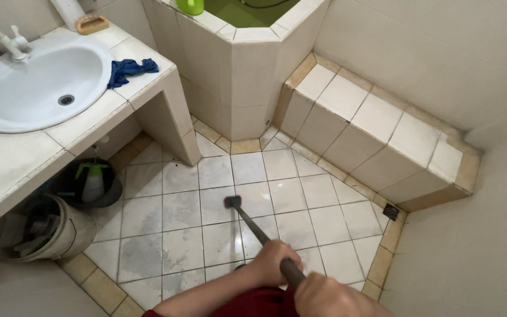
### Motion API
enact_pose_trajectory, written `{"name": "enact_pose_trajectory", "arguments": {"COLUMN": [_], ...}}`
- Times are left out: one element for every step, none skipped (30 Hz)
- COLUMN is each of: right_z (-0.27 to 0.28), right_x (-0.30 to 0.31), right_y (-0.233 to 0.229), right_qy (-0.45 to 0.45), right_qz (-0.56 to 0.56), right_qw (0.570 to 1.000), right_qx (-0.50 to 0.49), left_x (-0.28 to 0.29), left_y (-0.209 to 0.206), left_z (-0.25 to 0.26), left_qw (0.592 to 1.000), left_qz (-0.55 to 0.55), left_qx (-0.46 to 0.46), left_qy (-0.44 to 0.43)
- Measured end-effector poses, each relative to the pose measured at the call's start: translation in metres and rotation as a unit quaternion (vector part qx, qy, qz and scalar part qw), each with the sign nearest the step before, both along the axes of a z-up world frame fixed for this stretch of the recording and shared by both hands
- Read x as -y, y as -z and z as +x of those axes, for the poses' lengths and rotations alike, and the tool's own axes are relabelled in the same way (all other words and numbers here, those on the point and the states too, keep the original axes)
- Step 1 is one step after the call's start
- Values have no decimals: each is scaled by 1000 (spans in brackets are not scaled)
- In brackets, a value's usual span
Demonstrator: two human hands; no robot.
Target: The person mops the tiled bathroom floor using a long-handled mop. They move the mop back and forth across the floor area near the bathtub and sink, maintaining a steady cleaning motion throughout the clip.
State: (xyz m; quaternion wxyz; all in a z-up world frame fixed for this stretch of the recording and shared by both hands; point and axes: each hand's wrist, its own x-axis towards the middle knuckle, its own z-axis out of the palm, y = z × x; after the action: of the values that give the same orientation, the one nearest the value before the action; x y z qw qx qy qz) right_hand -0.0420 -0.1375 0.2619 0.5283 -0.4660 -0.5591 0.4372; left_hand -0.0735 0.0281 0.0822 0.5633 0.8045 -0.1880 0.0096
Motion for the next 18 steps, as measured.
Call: {"name": "enact_pose_trajectory", "arguments": {"right_z": [0, 2, 5, 7, 7, 7, 7, 6, 5, 4, 3, 3, 2, 1, -1, -3, -6, -9], "right_x": [-11, -22, -32, -42, -45, -48, -51, -51, -51, -50, -51, -52, -52, -50, -48, -47, -43, -40], "right_y": [-14, -12, -10, -7, -3, 0, 4, 12, 19, 27, 30, 33, 36, 36, 36, 36, 33, 28], "right_qy": [25, 26, 47, 67, 69, 88, 107, 108, 130, 152, 153, 152, 152, 153, 153, 155, 156, 153], "right_qz": [62, 62, 146, 229, 227, 242, 256, 255, 240, 224, 223, 222, 221, 220, 206, 193, 193, 177], "right_qw": [996, 996, 984, 964, 964, 958, 951, 951, 951, 951, 951, 952, 953, 953, 956, 958, 958, 961], "right_qx": [50, 51, 86, 120, 120, 127, 135, 136, 142, 148, 148, 145, 142, 142, 144, 147, 147, 149], "left_x": [-2, -6, -10, -13, -16, -19, -22, -24, -27, -29, -29, -29, -29, -27, -25, -24, -21, -19], "left_y": [17, 19, 22, 25, 28, 30, 33, 38, 44, 49, 51, 52, 54, 55, 57, 59, 57, 55], "left_z": [6, 12, 18, 23, 27, 32, 36, 39, 41, 43, 43, 43, 44, 43, 43, 42, 38, 34], "left_qw": [999, 999, 999, 998, 998, 996, 993, 993, 993, 994, 994, 993, 992, 992, 992, 992, 992, 994], "left_qz": [2, 2, -3, -8, -9, 3, 15, 14, 21, 29, 28, 23, 19, 19, 17, 16, 16, 2], "left_qx": [25, 25, 37, 48, 47, 71, 95, 95, 92, 89, 88, 92, 96, 96, 96, 96, 96, 81], "left_qy": [-20, -19, -35, -51, -49, -56, -63, -62, -64, -65, -64, -74, -83, -82, -83, -83, -82, -70]}}
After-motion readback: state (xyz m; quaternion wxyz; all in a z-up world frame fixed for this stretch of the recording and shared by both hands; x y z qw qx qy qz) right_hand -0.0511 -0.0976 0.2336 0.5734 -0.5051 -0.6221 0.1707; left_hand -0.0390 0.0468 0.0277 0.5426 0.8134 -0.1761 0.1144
